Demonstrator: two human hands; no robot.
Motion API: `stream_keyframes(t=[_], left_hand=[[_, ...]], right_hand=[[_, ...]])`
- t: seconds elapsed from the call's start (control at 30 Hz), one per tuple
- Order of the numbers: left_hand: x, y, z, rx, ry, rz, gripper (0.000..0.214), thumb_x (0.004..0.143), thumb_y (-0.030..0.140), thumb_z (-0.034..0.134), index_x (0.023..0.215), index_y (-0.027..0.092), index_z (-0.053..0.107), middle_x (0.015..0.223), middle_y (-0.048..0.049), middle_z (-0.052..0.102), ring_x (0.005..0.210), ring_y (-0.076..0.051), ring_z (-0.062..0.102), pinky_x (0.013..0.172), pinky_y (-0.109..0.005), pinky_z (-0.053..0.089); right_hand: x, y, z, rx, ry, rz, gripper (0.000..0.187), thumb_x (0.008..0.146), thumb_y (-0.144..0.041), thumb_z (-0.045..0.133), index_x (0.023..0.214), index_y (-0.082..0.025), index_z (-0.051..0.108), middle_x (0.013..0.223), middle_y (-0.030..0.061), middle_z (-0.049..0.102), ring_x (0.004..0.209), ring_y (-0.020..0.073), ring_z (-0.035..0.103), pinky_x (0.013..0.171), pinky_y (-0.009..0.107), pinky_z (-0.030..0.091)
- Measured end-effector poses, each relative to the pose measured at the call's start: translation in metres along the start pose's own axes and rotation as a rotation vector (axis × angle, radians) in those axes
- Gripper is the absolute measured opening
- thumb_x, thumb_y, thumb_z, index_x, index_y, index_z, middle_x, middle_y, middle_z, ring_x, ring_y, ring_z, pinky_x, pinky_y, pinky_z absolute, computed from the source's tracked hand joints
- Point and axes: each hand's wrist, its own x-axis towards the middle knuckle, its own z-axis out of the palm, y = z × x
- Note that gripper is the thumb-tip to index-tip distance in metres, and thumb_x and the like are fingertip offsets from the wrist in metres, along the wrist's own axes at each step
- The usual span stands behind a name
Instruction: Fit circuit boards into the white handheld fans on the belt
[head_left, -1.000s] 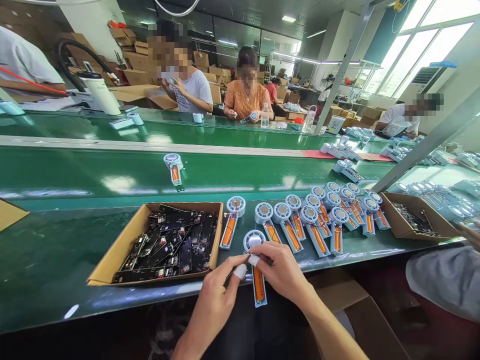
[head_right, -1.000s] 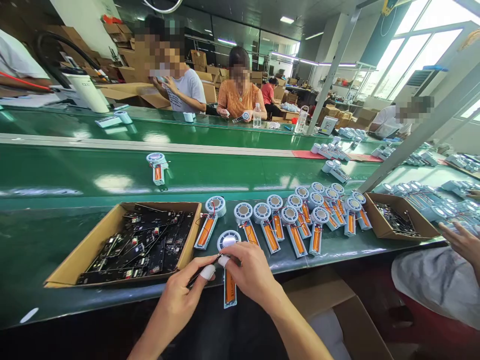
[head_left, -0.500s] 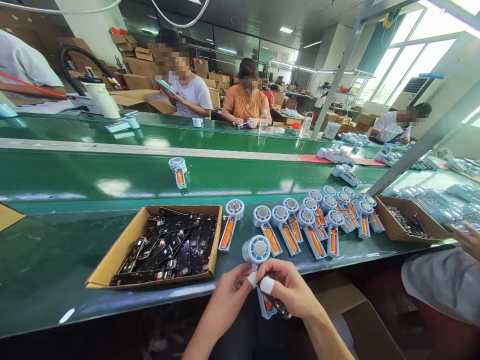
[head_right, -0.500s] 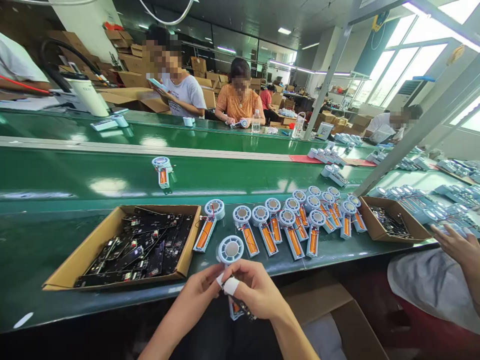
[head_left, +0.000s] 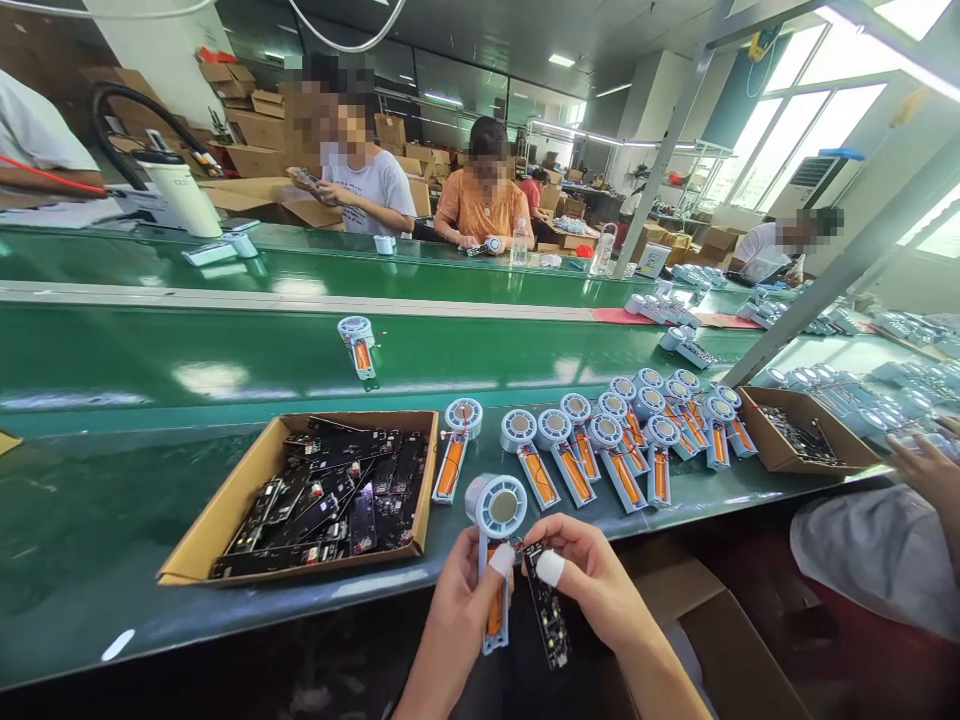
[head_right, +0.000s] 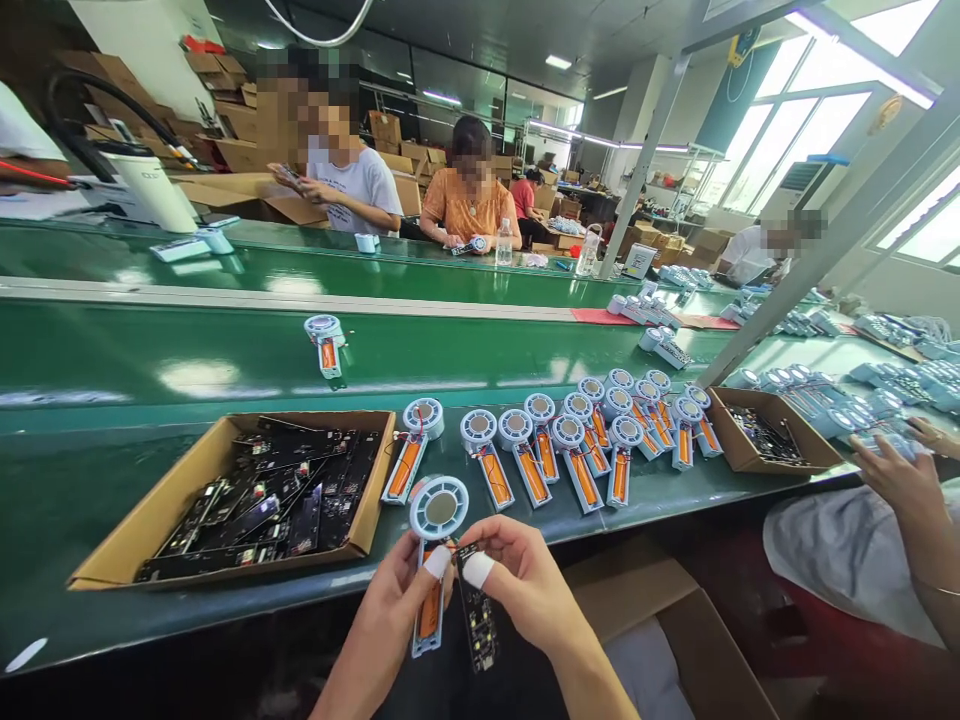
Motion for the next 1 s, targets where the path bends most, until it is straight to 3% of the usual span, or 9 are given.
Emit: stream_keyframes(t=[0.13,0.27,0.43,0.5,0.6,0.67,0.77,0.87,1.0], left_hand=[[-0.003,0.004,-0.006,0.209,0.116,0.092,0.052,0.083,0.059,0.063,0.113,0.016,0.067,0.101,-0.0098,0.076,0.095,-0.028,0.070,0.078,-0.033,0.056],[-0.006,0.004,-0.010,0.324,0.227,0.088,0.058,0.082,0.060,0.062,0.117,0.014,0.068,0.100,-0.0123,0.077,0.088,-0.028,0.070,0.066,-0.030,0.055],[-0.005,0.018,-0.008,0.286,0.149,0.070,0.050,0.080,0.051,0.063,0.115,0.015,0.069,0.095,-0.0099,0.075,0.084,-0.025,0.068,0.069,-0.029,0.053],[-0.004,0.023,-0.007,0.204,0.074,0.035,0.044,0.079,0.047,0.064,0.110,0.016,0.070,0.084,-0.0057,0.073,0.076,-0.022,0.065,0.067,-0.028,0.051],[-0.004,0.026,-0.004,0.057,0.031,-0.055,0.032,0.076,0.041,0.066,0.096,0.017,0.072,0.068,0.0005,0.065,0.063,-0.017,0.057,0.060,-0.025,0.046],[-0.006,0.023,-0.003,-0.040,0.068,-0.099,0.026,0.074,0.039,0.068,0.089,0.018,0.073,0.069,0.0009,0.064,0.064,-0.016,0.057,0.061,-0.025,0.046],[-0.007,0.017,-0.004,-0.197,0.092,-0.146,0.031,0.073,0.042,0.071,0.090,0.017,0.074,0.081,-0.0030,0.070,0.076,-0.020,0.064,0.069,-0.028,0.050],[-0.009,0.012,-0.007,-0.343,0.009,-0.175,0.043,0.074,0.051,0.071,0.098,0.015,0.074,0.093,-0.0081,0.074,0.090,-0.027,0.068,0.080,-0.036,0.053],[-0.010,0.000,-0.013,-0.299,0.024,-0.159,0.057,0.074,0.050,0.075,0.122,0.020,0.067,0.116,-0.0091,0.073,0.118,-0.033,0.063,0.099,-0.039,0.050]], right_hand=[[-0.001,-0.001,0.004,-0.301,0.074,-0.054,0.027,0.081,-0.027,0.072,0.106,-0.021,0.063,0.089,0.0023,0.067,0.079,0.0163,0.062,0.072,0.027,0.049],[-0.001,-0.004,0.001,-0.909,0.197,-0.175,0.022,0.088,-0.014,0.054,0.108,-0.022,0.058,0.085,0.0025,0.066,0.071,0.0170,0.061,0.065,0.027,0.042],[-0.011,-0.026,0.003,-1.329,-0.184,-0.227,0.008,0.094,-0.018,0.053,0.090,-0.022,0.057,0.075,0.0020,0.066,0.063,0.0181,0.061,0.057,0.027,0.033],[-0.015,-0.034,0.005,-1.278,-0.361,-0.176,0.011,0.088,-0.025,0.067,0.095,-0.022,0.059,0.077,0.0007,0.068,0.065,0.0182,0.061,0.057,0.025,0.034],[-0.014,-0.033,0.007,-1.043,-0.427,-0.073,0.012,0.085,-0.019,0.065,0.096,-0.020,0.061,0.084,0.0018,0.070,0.072,0.0170,0.063,0.062,0.023,0.039],[-0.010,-0.023,0.009,-0.761,-0.381,0.038,0.004,0.089,-0.019,0.058,0.088,-0.018,0.061,0.077,0.0008,0.068,0.066,0.0134,0.060,0.062,0.022,0.041],[-0.005,0.000,0.015,-0.313,-0.278,0.207,0.030,0.092,-0.045,0.061,0.079,-0.018,0.056,0.057,-0.0049,0.055,0.047,0.0077,0.044,0.048,0.019,0.034],[-0.004,0.022,0.022,0.002,-0.171,0.197,0.052,0.084,-0.069,0.064,0.074,-0.020,0.047,0.050,-0.0094,0.042,0.041,0.0048,0.030,0.042,0.019,0.025],[-0.002,0.034,0.029,0.188,-0.076,0.140,0.056,0.085,-0.069,0.064,0.070,-0.021,0.041,0.052,-0.0108,0.035,0.044,0.0039,0.024,0.042,0.018,0.020]])
